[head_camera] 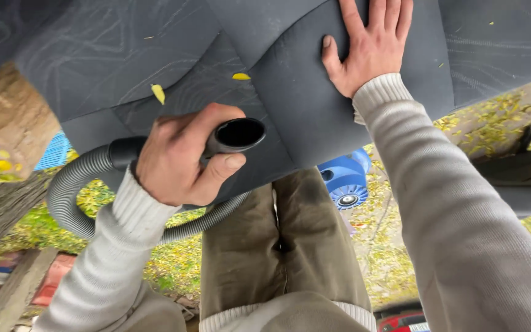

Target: The person uses a vacuum cleaner hose to clean a dark gray sofa cushion placed outdoors on a wooden surface. They systematically move the vacuum nozzle over the cushion's surface and seams to remove debris, including small leaves, while holding the cushion steady with their other hand.

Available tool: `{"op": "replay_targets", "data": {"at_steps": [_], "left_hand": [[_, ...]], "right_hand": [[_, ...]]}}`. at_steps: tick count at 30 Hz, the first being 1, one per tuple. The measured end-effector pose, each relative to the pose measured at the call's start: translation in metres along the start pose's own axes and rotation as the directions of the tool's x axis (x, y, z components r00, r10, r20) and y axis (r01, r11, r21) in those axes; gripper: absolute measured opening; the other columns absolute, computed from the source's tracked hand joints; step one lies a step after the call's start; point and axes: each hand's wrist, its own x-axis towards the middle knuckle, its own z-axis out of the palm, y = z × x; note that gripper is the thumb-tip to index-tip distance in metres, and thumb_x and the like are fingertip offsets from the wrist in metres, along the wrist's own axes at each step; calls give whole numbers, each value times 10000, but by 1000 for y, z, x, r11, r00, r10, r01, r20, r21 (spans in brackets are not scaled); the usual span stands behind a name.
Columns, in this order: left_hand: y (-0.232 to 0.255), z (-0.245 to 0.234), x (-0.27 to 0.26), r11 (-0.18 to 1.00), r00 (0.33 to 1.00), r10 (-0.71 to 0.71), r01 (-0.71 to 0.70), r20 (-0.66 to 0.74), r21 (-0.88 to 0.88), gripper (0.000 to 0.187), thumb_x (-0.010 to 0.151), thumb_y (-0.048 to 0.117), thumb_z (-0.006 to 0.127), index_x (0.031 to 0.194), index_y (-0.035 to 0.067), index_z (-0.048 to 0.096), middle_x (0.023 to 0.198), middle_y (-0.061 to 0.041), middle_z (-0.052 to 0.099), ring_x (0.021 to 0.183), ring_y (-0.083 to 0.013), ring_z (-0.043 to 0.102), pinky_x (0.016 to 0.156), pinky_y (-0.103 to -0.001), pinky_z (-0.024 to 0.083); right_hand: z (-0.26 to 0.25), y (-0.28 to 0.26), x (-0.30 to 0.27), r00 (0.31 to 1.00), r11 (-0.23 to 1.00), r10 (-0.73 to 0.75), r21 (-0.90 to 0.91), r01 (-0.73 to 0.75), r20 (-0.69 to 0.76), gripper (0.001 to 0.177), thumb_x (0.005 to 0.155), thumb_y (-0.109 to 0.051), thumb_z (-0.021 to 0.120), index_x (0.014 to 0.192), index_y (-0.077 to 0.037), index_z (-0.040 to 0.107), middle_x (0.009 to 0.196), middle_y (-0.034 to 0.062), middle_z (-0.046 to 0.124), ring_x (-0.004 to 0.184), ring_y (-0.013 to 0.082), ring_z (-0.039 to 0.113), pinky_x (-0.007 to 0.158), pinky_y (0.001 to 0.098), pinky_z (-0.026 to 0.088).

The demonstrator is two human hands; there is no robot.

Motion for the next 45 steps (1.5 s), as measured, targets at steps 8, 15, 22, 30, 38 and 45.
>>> {"op": "replay_targets", "data": {"at_steps": [8, 15, 22, 30, 38, 45], "left_hand": [[113, 29, -66, 957, 964, -262, 256, 35, 134, 437, 964, 434, 612, 1206, 70, 623, 829, -150, 737, 770, -415, 718, 633, -488, 555], [186, 70, -107, 967, 978, -210, 210, -16, 142, 472, 988, 416, 581, 1266, 35, 573, 1005, -254, 719, 860, -477, 684, 683, -538, 550], [256, 99, -124, 968, 957, -208, 171, 202, 186, 511, 954, 422, 606, 1300, 50, 559, 912, -232, 725, 767, -448, 692, 644, -567, 540], [291, 119, -154, 975, 909, -106, 17, 402, 220, 462, 995, 441, 613, 1234, 47, 583, 906, -191, 723, 782, -402, 702, 685, -526, 564], [277, 111, -181, 949, 819, 299, -309, 489, -62, 390, 1005, 355, 622, 1141, -6, 677, 1070, -212, 710, 984, -399, 688, 852, -505, 565], [262, 94, -212, 973, 648, 28, -194, 761, 129, 309, 944, 347, 628, 938, 54, 727, 884, -185, 740, 813, -405, 704, 726, -510, 568]], "right_hand": [[-22, -25, -17, 996, 1000, 24, 8, -24, -89, 702, 944, -328, 651, 1588, -96, 490, 1663, 256, 302, 1520, 476, 223, 1200, 647, 184], [-139, -113, -130, 941, 854, 249, 509, -103, -227, 481, 1030, -252, 598, 1487, -112, 543, 1609, 188, 457, 1537, 420, 369, 1261, 544, 279], [-288, -171, -232, 993, -61, -71, 993, -100, 95, 531, 1141, -320, 313, 1493, 27, 505, 1384, 160, 687, 1355, 256, 607, 1215, 381, 397], [-339, -190, -261, 935, 166, -70, 929, -332, 347, 567, 1077, -372, 346, 1491, -27, 521, 1278, 122, 768, 1003, 286, 703, 960, 365, 534], [-340, -225, -312, 894, 522, -311, 844, -124, 323, 555, 1092, -400, 298, 1442, -64, 568, 1477, 126, 614, 1354, 310, 545, 1146, 421, 368], [-326, -288, -388, 989, 541, 31, 829, -141, 147, 430, 1094, -279, 412, 1390, -25, 593, 1429, 142, 646, 1347, 307, 585, 1170, 475, 372]]}}
